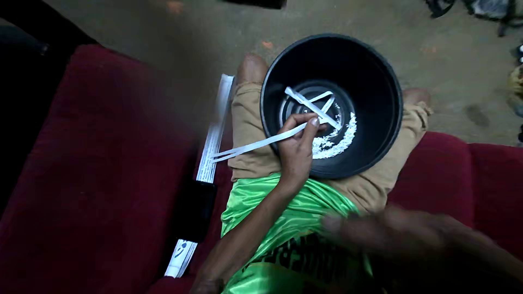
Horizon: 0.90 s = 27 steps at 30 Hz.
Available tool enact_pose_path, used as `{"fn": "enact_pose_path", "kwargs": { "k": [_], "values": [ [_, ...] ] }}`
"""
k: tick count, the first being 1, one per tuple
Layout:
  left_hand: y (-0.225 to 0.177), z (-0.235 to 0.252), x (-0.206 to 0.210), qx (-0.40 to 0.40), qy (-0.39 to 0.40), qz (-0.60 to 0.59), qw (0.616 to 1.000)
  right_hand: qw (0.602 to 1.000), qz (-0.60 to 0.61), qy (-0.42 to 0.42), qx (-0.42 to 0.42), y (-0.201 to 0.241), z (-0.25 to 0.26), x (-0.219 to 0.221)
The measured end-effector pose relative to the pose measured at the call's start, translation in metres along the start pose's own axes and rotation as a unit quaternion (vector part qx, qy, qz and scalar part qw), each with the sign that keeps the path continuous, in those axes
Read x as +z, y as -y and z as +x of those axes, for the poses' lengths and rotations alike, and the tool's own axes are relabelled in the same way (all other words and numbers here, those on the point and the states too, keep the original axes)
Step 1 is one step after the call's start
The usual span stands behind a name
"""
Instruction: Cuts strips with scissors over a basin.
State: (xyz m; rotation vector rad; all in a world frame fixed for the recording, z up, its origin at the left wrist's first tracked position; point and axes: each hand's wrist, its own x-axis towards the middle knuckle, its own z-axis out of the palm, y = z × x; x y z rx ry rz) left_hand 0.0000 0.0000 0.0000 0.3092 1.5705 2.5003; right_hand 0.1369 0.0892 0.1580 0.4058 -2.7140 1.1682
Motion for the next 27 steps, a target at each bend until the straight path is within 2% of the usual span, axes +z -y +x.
{"fn": "enact_pose_path", "kwargs": {
  "k": [2,4,7,11,27],
  "values": [
    [-0.003,0.002,-0.001,0.013,-0.005,0.014,1.0,0.997,-0.035,-0.056,0.029,-0.059,0.005,0.03],
    [-0.002,0.006,-0.001,0.028,-0.013,-0.007,0.999,0.99,-0.028,-0.083,0.11,-0.104,0.005,0.054],
    [-0.002,0.007,0.003,0.02,-0.023,-0.023,0.999,0.978,0.058,-0.082,0.181,-0.138,0.002,0.077],
    [-0.002,0.006,0.002,0.025,-0.022,-0.021,0.999,0.976,0.116,-0.06,0.176,-0.146,0.006,0.084],
    [-0.003,0.003,0.001,0.017,-0.001,-0.013,1.0,0.978,0.115,-0.054,0.164,-0.149,0.011,0.084]
  ]
}}
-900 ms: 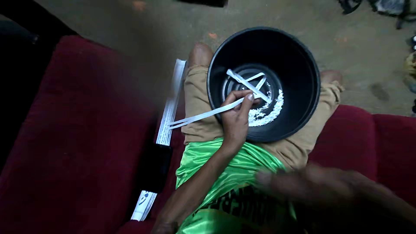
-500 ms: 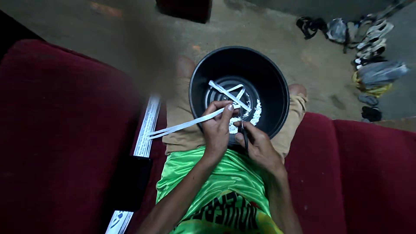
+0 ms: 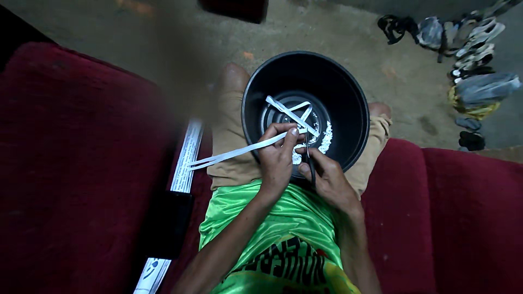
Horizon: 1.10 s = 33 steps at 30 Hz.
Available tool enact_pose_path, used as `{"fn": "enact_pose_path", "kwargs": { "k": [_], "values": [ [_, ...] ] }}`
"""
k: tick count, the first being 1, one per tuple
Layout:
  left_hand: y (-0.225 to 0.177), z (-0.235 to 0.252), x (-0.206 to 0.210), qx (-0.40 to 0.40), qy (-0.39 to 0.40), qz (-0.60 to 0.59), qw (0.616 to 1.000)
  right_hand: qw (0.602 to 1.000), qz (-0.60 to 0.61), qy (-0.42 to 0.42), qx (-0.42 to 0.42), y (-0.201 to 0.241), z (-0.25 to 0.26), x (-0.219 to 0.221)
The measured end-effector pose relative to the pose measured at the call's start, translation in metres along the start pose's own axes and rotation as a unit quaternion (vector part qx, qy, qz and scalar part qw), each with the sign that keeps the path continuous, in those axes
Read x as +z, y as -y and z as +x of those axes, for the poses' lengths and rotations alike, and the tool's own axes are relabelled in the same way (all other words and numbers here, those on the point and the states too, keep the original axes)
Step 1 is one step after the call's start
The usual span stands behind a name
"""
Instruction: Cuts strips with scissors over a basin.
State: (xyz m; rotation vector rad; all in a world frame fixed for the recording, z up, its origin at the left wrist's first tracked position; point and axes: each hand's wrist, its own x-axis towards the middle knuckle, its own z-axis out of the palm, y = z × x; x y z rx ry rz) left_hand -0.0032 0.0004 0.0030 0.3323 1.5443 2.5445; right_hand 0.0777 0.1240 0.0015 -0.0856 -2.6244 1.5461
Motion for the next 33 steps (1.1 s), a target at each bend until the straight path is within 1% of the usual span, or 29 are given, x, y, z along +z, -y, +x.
{"fn": "enact_pose_path", "kwargs": {
  "k": [18,33],
  "values": [
    [0.0006,-0.0006,-0.0023,-0.012,0.02,0.018,1.0,1.0,-0.015,-0.007,-0.021,-0.0028,0.0021,-0.0028],
    [0.0012,-0.0041,-0.0043,-0.02,0.037,0.026,0.999,1.0,0.004,-0.003,-0.018,-0.0039,0.0015,-0.0031]
  ]
}}
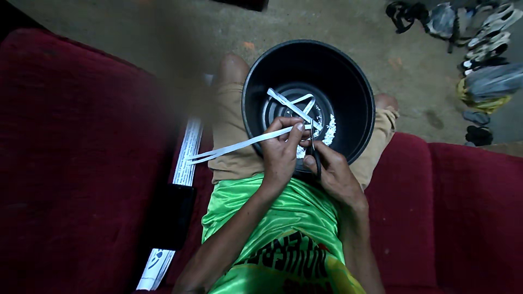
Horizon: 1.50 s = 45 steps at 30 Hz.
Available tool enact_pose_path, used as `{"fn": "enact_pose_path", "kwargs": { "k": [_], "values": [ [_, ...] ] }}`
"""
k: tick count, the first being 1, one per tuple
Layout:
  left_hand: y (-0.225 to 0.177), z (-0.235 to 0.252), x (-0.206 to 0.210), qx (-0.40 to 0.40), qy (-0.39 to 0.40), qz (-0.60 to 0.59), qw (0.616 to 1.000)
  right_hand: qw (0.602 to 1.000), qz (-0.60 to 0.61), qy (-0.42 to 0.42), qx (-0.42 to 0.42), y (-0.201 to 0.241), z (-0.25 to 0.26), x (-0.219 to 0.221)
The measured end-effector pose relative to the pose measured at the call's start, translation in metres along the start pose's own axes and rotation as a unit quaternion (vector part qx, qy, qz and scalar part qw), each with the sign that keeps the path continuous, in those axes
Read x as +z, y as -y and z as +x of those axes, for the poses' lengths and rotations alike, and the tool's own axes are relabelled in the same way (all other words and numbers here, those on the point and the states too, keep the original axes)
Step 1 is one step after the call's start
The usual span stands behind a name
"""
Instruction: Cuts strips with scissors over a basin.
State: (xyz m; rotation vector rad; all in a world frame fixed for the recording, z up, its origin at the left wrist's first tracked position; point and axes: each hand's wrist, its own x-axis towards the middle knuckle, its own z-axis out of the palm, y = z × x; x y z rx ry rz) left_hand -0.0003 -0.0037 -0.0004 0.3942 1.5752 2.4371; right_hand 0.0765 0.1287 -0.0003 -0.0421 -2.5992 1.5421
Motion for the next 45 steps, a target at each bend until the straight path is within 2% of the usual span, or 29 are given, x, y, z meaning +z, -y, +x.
{"fn": "enact_pose_path", "kwargs": {
  "k": [10,16,38,45],
  "values": [
    [0.0002,-0.0002,-0.0007,0.008,-0.005,0.006,1.0,1.0,0.015,-0.01,0.004,-0.0036,-0.0014,0.0016],
    [-0.0004,0.0002,0.0007,0.013,-0.017,-0.008,1.0,0.999,0.017,0.026,0.028,0.0011,-0.0049,-0.0012],
    [-0.0013,-0.0002,0.0024,0.008,-0.009,0.01,1.0,1.0,0.011,0.0,-0.01,-0.0035,0.0001,0.0019],
    [-0.0024,-0.0001,0.002,0.007,-0.017,0.009,1.0,0.999,0.018,0.031,0.022,0.0001,-0.0033,-0.0004]
  ]
}}
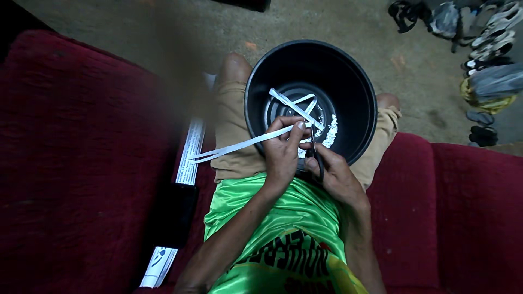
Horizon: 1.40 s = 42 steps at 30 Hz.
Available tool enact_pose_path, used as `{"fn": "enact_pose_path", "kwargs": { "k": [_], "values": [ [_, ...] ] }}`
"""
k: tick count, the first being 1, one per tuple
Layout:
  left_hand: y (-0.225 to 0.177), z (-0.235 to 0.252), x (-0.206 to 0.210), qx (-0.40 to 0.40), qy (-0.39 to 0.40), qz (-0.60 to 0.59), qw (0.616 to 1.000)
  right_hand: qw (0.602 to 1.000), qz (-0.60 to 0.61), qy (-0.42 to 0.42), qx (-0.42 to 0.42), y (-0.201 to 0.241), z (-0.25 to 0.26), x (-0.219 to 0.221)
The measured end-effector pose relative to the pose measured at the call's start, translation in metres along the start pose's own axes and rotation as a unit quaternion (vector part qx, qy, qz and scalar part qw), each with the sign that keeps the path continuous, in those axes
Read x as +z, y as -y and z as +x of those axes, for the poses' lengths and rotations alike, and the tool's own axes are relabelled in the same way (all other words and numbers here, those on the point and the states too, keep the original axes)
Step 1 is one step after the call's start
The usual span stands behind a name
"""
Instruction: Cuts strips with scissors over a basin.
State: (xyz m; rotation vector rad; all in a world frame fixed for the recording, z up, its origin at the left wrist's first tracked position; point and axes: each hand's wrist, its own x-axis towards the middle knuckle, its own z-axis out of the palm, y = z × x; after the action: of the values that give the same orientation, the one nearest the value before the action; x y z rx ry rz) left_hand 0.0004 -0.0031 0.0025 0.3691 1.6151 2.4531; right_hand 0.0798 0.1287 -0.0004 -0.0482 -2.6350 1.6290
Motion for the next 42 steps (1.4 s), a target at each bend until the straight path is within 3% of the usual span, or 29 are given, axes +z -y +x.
{"fn": "enact_pose_path", "kwargs": {
  "k": [42],
  "values": [
    [0.0028,-0.0023,0.0014,-0.005,0.002,0.0,1.0,1.0,-0.012,-0.007,-0.021,-0.0011,0.0021,0.0019]
  ]
}}
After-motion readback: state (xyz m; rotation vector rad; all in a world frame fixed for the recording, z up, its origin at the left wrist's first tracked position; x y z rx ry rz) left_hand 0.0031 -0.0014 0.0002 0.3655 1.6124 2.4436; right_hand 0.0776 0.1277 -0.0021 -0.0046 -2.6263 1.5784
